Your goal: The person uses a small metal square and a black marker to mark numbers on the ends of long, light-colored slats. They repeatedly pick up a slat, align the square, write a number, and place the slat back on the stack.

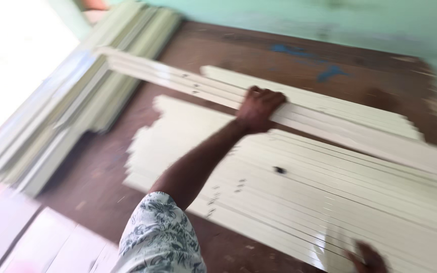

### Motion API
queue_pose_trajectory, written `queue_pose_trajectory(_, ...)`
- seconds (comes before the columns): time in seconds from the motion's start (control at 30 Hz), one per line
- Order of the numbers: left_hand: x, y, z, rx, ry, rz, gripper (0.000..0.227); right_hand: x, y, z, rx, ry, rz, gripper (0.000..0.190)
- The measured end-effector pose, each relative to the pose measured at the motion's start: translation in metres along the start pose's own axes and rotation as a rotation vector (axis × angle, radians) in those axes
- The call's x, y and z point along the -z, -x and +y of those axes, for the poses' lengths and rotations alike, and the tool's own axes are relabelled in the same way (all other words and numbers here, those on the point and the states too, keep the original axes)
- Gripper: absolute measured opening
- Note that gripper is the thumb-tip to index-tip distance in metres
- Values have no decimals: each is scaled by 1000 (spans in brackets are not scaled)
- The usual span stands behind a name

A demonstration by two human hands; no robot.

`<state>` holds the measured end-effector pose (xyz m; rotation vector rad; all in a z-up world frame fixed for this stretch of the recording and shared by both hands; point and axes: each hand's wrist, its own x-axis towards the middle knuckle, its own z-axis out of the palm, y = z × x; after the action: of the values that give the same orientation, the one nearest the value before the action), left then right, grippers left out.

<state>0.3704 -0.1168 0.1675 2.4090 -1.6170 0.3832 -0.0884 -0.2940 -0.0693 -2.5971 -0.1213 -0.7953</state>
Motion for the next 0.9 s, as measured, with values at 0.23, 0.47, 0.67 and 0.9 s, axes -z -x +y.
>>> queue_pose_trajectory(0.23,59,214,19,23,-23,-158,74,-52,-32,-84,36,-92,-125,64)
queue_pose_trajectory(0.47,59,369,-21,20,61,-295,69,-89,-86,-132,12,-42,-138,64)
queue_pose_trajectory(0.67,56,445,-87,120,47,-397,65,-119,-134,-184,-114,71,-124,65)
queue_pose_trajectory(0.9,29,493,-142,280,-9,-604,75,-154,-142,-212,-119,69,-166,66)
